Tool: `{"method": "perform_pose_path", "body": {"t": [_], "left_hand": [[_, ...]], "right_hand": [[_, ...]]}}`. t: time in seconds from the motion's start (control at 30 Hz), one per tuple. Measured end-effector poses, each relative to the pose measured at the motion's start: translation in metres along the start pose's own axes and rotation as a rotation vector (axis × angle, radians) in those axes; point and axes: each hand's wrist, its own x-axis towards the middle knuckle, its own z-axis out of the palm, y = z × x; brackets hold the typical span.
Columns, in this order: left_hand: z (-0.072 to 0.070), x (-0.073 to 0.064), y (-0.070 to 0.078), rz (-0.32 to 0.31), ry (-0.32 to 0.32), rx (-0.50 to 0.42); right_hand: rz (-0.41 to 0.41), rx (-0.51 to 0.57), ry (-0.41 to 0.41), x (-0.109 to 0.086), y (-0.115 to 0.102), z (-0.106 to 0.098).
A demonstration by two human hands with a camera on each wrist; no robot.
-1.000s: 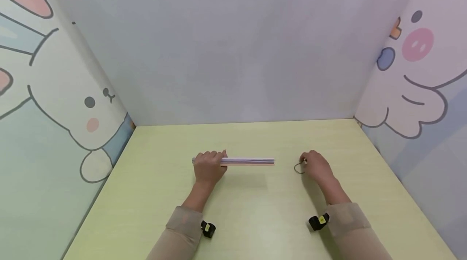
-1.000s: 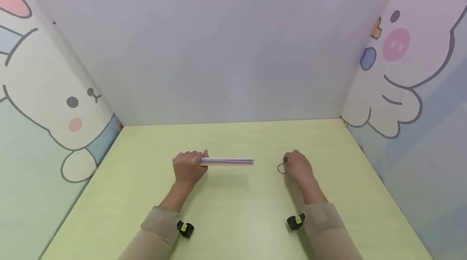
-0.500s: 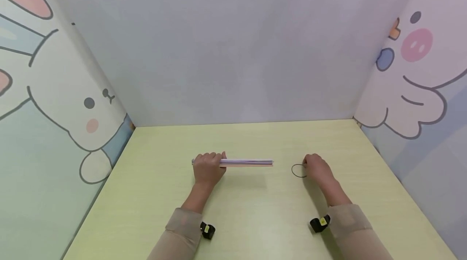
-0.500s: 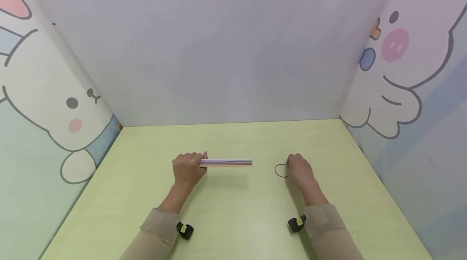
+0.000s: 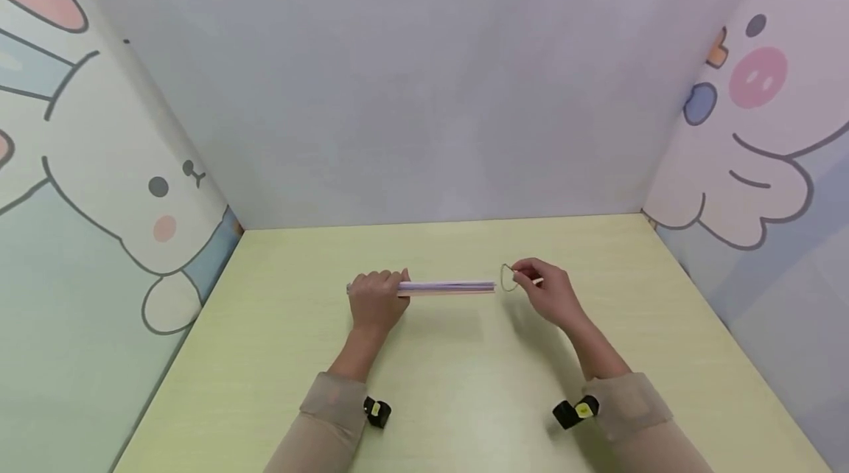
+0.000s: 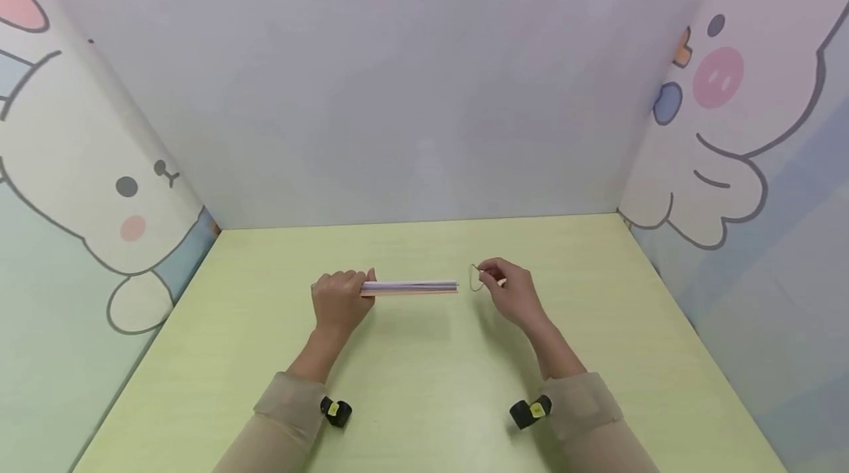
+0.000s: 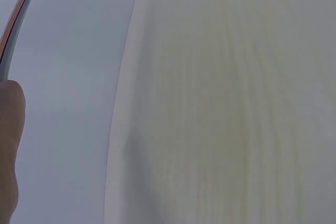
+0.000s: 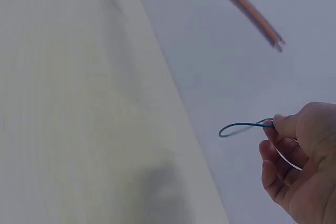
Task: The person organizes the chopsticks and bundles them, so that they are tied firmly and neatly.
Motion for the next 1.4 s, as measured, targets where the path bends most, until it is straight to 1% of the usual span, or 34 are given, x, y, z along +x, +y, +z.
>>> {"method": "perform_pose_path", "body": {"t": [0.07,0.13,0.23,0.3,0.37,0.4,0.47,0.53,0.63,0.67,0.73,0.77,0.83,0.9,1.0,1.03,1.07,1.1,1.13,1.17,1.23,1.27,1.33,1.37,1.4], "left_hand": [[0.000,0.002,0.001,0.000,-0.006,0.002],[-0.001,0.003,0.001,-0.002,-0.015,0.002],[0.000,0.005,0.001,-0.007,-0.005,0.000],[0.000,0.006,0.001,-0.010,0.000,0.000],[0.000,0.007,0.000,-0.014,0.011,0.003],[0.000,0.008,0.000,-0.017,0.012,0.007],[0.000,0.008,0.000,-0.028,0.012,0.019],[-0.001,0.009,0.001,-0.043,0.014,0.027],[-0.001,0.011,0.001,-0.065,0.028,0.029],[-0.001,0.012,0.001,-0.070,0.035,0.028],[-0.001,0.013,0.002,-0.076,0.051,0.025],[-0.001,0.014,0.002,-0.078,0.058,0.022],[-0.001,0.015,0.002,-0.075,0.077,0.020],[-0.002,0.016,0.003,-0.069,0.089,0.018],[-0.003,0.017,0.005,-0.068,0.093,0.022],[-0.003,0.017,0.005,-0.076,0.087,0.028],[-0.004,0.017,0.005,-0.087,0.079,0.034],[-0.004,0.017,0.006,-0.098,0.067,0.042],[-0.004,0.017,0.006,-0.110,0.048,0.050],[-0.005,0.017,0.007,-0.121,0.030,0.061],[-0.006,0.018,0.008,-0.145,-0.025,0.084],[-0.006,0.018,0.008,-0.154,-0.060,0.095],[-0.006,0.018,0.010,-0.171,-0.127,0.115],[-0.006,0.018,0.010,-0.181,-0.156,0.124],[-0.006,0.018,0.011,-0.193,-0.184,0.129]], "right_hand": [[-0.016,0.091,-0.016,0.000,-0.016,0.004],[-0.022,0.165,-0.034,-0.003,-0.039,0.004],[-0.037,0.236,-0.037,-0.006,-0.054,0.006],[-0.063,0.253,-0.013,-0.009,-0.059,0.006],[-0.100,0.267,0.021,-0.010,-0.052,0.010],[-0.122,0.272,0.032,-0.011,-0.051,0.010],[-0.159,0.288,0.020,-0.013,-0.051,0.011],[-0.183,0.306,-0.031,-0.016,-0.052,0.012],[-0.211,0.358,-0.165,-0.021,-0.050,0.016],[-0.221,0.392,-0.210,-0.023,-0.049,0.018],[-0.233,0.504,-0.296,-0.025,-0.044,0.025],[-0.226,0.566,-0.330,-0.027,-0.042,0.029],[-0.182,0.690,-0.379,-0.029,-0.036,0.036],[-0.098,0.760,-0.396,-0.030,-0.031,0.044],[0.034,0.748,-0.373,-0.032,-0.028,0.051],[0.058,0.720,-0.365,-0.032,-0.029,0.054],[0.063,0.687,-0.359,-0.032,-0.030,0.056],[0.040,0.649,-0.359,-0.033,-0.031,0.058],[-0.007,0.602,-0.359,-0.034,-0.033,0.060],[-0.077,0.544,-0.355,-0.035,-0.035,0.063],[-0.278,0.401,-0.322,-0.037,-0.039,0.067],[-0.407,0.312,-0.290,-0.038,-0.040,0.070],[-0.632,0.148,-0.189,-0.041,-0.043,0.075],[-0.726,0.080,-0.129,-0.043,-0.043,0.077],[-0.794,0.036,-0.075,-0.045,-0.044,0.079]]}}
